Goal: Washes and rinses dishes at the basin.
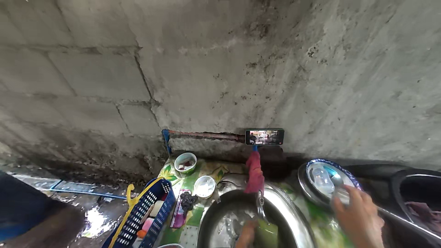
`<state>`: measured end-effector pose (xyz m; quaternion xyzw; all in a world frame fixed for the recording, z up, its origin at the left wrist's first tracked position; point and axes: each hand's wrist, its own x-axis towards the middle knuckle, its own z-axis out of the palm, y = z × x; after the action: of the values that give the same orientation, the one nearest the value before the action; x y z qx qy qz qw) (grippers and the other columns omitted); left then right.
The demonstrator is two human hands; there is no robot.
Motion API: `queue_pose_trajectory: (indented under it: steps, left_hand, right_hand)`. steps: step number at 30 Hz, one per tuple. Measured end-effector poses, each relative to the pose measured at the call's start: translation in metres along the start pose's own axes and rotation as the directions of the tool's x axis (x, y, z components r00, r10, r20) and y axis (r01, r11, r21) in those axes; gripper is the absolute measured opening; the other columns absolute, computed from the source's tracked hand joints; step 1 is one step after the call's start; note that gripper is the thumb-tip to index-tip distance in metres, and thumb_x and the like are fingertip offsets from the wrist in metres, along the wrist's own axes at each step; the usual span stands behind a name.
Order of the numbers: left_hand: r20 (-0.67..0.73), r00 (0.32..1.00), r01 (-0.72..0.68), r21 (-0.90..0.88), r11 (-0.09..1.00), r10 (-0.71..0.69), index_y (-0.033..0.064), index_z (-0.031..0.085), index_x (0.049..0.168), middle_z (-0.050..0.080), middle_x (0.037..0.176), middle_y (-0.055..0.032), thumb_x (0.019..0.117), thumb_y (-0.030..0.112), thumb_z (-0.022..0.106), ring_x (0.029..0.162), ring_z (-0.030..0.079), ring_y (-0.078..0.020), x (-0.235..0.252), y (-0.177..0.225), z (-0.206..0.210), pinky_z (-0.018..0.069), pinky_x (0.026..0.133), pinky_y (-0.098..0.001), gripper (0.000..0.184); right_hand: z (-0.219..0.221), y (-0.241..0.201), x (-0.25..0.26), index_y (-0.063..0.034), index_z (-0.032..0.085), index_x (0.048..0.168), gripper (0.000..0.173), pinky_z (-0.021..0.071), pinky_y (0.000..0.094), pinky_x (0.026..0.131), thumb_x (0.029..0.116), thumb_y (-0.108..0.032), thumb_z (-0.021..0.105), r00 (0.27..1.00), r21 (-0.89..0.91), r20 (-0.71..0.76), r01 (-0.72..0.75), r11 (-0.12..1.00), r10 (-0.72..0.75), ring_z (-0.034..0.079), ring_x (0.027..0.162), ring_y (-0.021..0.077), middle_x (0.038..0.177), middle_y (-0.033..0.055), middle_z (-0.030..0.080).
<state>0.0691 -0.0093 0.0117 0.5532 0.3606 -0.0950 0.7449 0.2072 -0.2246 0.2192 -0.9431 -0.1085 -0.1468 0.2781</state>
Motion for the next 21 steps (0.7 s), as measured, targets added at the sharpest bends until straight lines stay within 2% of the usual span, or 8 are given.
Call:
queue_pose_trajectory:
  steps: [3,5,7,9,12,14,17,21]
  left_hand:
    - [-0.024,0.997,0.058,-0.292,0.955,-0.068,-0.0034,0.057,0.131,0.065,0.117,-0.0257,0.1096,0.036,0.043,0.105,0.064,-0.0362,-0.011,0.012,0.008,0.0529,0.09,-0.0558,0.047]
    - [0.01,1.0,0.03,-0.237,0.971,-0.029,-0.0027,0.057,0.132,0.064,0.118,-0.0257,0.1083,0.034,0.048,0.105,0.064,-0.0364,-0.013,0.021,0.01,0.0537,0.09,-0.0557,0.045]
    - [0.062,0.991,-0.122,0.116,0.986,0.116,-0.0062,0.059,0.129,0.065,0.119,-0.0261,0.1072,0.032,0.053,0.11,0.065,-0.0348,-0.014,0.03,0.01,0.0524,0.098,-0.0518,0.045]
    - [0.165,0.951,-0.307,0.554,0.774,0.26,-0.0038,0.066,0.128,0.068,0.121,-0.0263,0.1054,0.037,0.055,0.117,0.065,-0.0376,-0.027,0.041,0.013,0.0478,0.106,-0.0541,0.048]
    - [0.176,0.908,-0.368,0.768,0.524,0.38,-0.0035,0.071,0.116,0.071,0.112,-0.0255,0.1066,0.035,0.051,0.114,0.067,-0.0407,-0.045,0.035,0.019,0.0488,0.104,-0.0568,0.045]
    - [0.034,0.941,-0.271,0.672,0.689,0.337,-0.0064,0.068,0.12,0.07,0.115,-0.0275,0.1086,0.033,0.048,0.115,0.066,-0.0414,-0.048,0.034,0.016,0.0477,0.104,-0.0571,0.046]
    - [-0.079,0.996,-0.022,0.189,0.982,0.038,-0.0059,0.061,0.131,0.063,0.127,-0.0294,0.1113,0.04,0.037,0.12,0.062,-0.0403,-0.04,0.014,0.009,0.048,0.104,-0.0574,0.056]
    - [0.133,0.96,0.276,-0.322,0.906,-0.245,0.0002,0.05,0.141,0.06,0.131,-0.0254,0.1073,0.054,0.04,0.116,0.062,-0.0397,-0.04,-0.001,0.03,0.053,0.094,-0.0607,0.064]
  right_hand:
    - [0.003,-0.003,-0.017,-0.0005,0.063,0.131,0.041,0.0414,0.0734,0.094,0.0944,-0.017,0.062,0.995,0.043,0.102,0.011,0.999,-0.016,0.054,0.124,0.052,0.135,0.0301,0.057]
    - [0.005,-0.002,-0.026,0.0001,0.063,0.13,0.039,0.0412,0.073,0.095,0.0949,-0.017,0.063,0.982,0.055,0.188,-0.009,0.998,-0.002,0.056,0.123,0.0506,0.132,0.0298,0.059]
    - [0.004,0.001,-0.035,-0.0002,0.066,0.127,0.037,0.0408,0.0726,0.096,0.0955,-0.018,0.063,0.962,0.037,0.274,-0.002,0.999,-0.009,0.056,0.123,0.0499,0.132,0.0289,0.059]
    - [0.0,0.003,-0.044,0.0004,0.068,0.123,0.033,0.0405,0.0737,0.095,0.0958,-0.018,0.063,0.946,0.003,0.323,0.045,0.999,-0.043,0.057,0.121,0.0516,0.129,0.0294,0.061]
    - [-0.006,0.019,-0.053,0.0006,0.071,0.117,0.029,0.042,0.0728,0.094,0.0959,-0.018,0.062,0.933,-0.067,0.34,0.153,0.986,-0.122,0.063,0.113,0.0509,0.119,0.0284,0.067]
    - [-0.01,0.033,-0.053,0.0017,0.072,0.115,0.029,0.0403,0.0719,0.098,0.0977,-0.019,0.06,0.916,-0.123,0.377,0.192,0.974,-0.134,0.064,0.112,0.0499,0.115,0.028,0.069]
    - [-0.01,0.057,-0.05,0.0024,0.071,0.112,0.032,0.0398,0.0697,0.101,0.1004,-0.023,0.057,0.904,-0.193,0.423,0.162,0.968,-0.067,0.066,0.109,0.0479,0.109,0.0264,0.071]
    - [-0.003,0.081,-0.049,0.0005,0.073,0.111,0.043,0.0426,0.0697,0.097,0.1032,-0.034,0.049,0.876,-0.23,0.475,0.029,0.973,0.086,0.069,0.102,0.0453,0.103,0.0245,0.074]
